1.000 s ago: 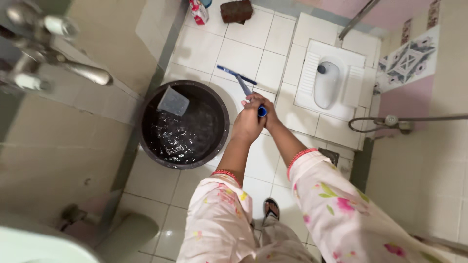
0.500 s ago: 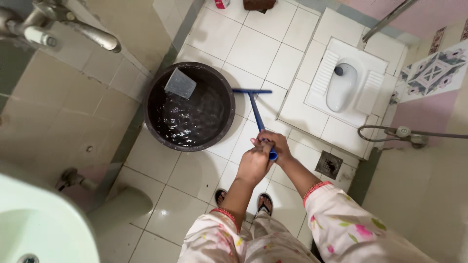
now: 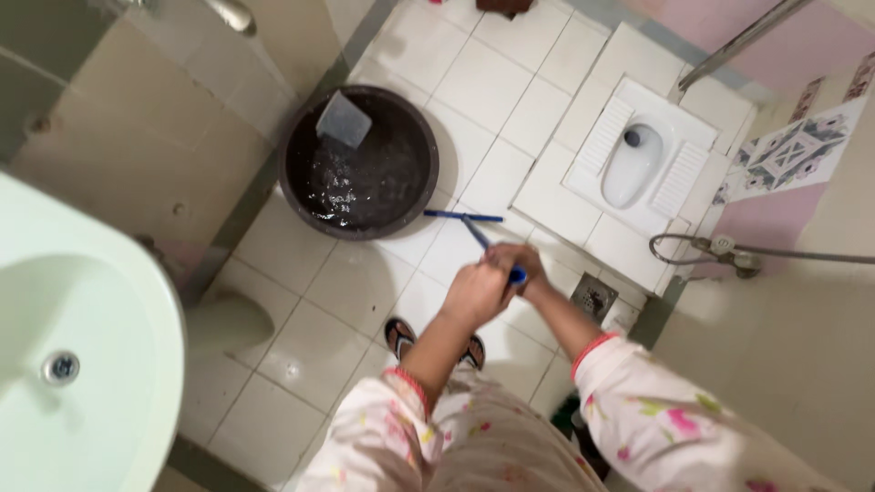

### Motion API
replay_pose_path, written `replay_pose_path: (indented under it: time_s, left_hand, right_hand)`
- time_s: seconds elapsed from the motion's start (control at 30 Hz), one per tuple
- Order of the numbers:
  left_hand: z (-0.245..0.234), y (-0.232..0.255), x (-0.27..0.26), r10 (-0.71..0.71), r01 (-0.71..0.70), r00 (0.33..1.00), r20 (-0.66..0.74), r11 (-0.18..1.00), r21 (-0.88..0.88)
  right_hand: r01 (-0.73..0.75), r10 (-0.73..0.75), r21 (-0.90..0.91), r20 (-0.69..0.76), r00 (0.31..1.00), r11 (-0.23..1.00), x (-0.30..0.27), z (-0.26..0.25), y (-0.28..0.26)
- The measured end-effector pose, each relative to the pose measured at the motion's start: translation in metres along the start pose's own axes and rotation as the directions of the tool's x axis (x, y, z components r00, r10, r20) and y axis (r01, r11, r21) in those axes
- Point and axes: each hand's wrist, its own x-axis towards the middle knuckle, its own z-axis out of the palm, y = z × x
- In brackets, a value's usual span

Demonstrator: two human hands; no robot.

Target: The person cleans a bathroom floor using a blue squeegee. They repeatedly scoop water from a black basin with a plastic cup and pour it onto the floor, then use the squeegee to push the water across the tiles toward the drain. The person also briefly rinses their hands under a tap.

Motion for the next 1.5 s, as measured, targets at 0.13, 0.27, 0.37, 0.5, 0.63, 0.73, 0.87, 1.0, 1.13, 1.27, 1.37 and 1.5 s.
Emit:
replay_pose_path:
  time_s: [0.13, 0.27, 0.37, 0.5, 0.63, 0.73, 0.87, 1.0, 1.13, 1.27, 1.37, 1.5]
  left_hand:
    - [-0.019, -0.007, 0.047, 0.075, -0.079, 0.996, -0.056, 0.994, -0.075]
    - [-0.052, -0.008, 0.093, 0.050, -0.048, 0.998, 0.032, 0.997, -0.055]
    - [-0.055, -0.013, 0.101, -0.052, 0.050, 0.999, -0.014, 0.992, -0.115]
    - [-0.037, -0.028, 0.111, -0.095, 0.061, 0.945, -0.314, 0.991, -0.117]
    - [-0.041, -0.047, 0.110, -0.261, 0.198, 0.940, -0.221, 0.942, -0.271]
    - [-0.042, -0.049, 0.102, -0.246, 0.176, 0.936, -0.251, 0.946, -0.271]
    - [-0.034, -0.042, 0.078, -0.216, 0.154, 0.945, -0.244, 0.957, -0.248]
    - [-0.023, -0.028, 0.039, -0.296, 0.262, 0.942, -0.160, 0.944, -0.203]
    - [-0.027, -0.031, -0.010, -0.360, 0.329, 0.927, -0.102, 0.913, -0.240]
    - [-0.028, -0.036, -0.053, -0.367, 0.320, 0.924, -0.109, 0.896, -0.308]
    - [-0.024, -0.036, -0.070, -0.313, 0.230, 0.929, -0.196, 0.906, -0.356]
    - [-0.024, -0.029, -0.063, -0.302, 0.173, 0.923, -0.237, 0.878, -0.447]
  right_hand:
    - [0.573, -0.491, -0.669, 0.340, 0.802, 0.474, 0.018, -0.018, -0.034]
    - [0.420, -0.460, -0.722, 0.159, 0.874, 0.550, 0.044, -0.017, -0.072]
    - [0.153, -0.283, -0.668, -0.090, 0.955, 0.728, 0.080, -0.015, -0.075]
    - [0.137, -0.135, 0.282, -0.028, 0.990, 0.950, 0.127, -0.021, -0.058]
    - [0.135, -0.142, 0.215, 0.013, 0.990, 0.967, 0.156, -0.022, -0.041]
    - [0.071, -0.070, 0.369, -0.016, 0.997, 0.927, 0.169, -0.028, -0.020]
    - [0.201, -0.347, -0.947, 0.106, 0.932, 0.250, 0.152, -0.040, -0.004]
    - [0.039, -0.228, -0.953, -0.033, 0.973, 0.302, 0.104, -0.005, -0.005]
    - [0.093, -0.190, -0.947, 0.035, 0.981, 0.306, 0.054, 0.048, 0.005]
    - [0.349, -0.342, -0.856, 0.219, 0.914, 0.382, 0.030, 0.064, 0.032]
    - [0.038, -0.034, -0.067, 0.060, 0.998, 0.997, 0.030, 0.070, 0.048]
    - [0.347, -0.296, -0.503, 0.182, 0.938, 0.792, 0.016, 0.074, 0.024]
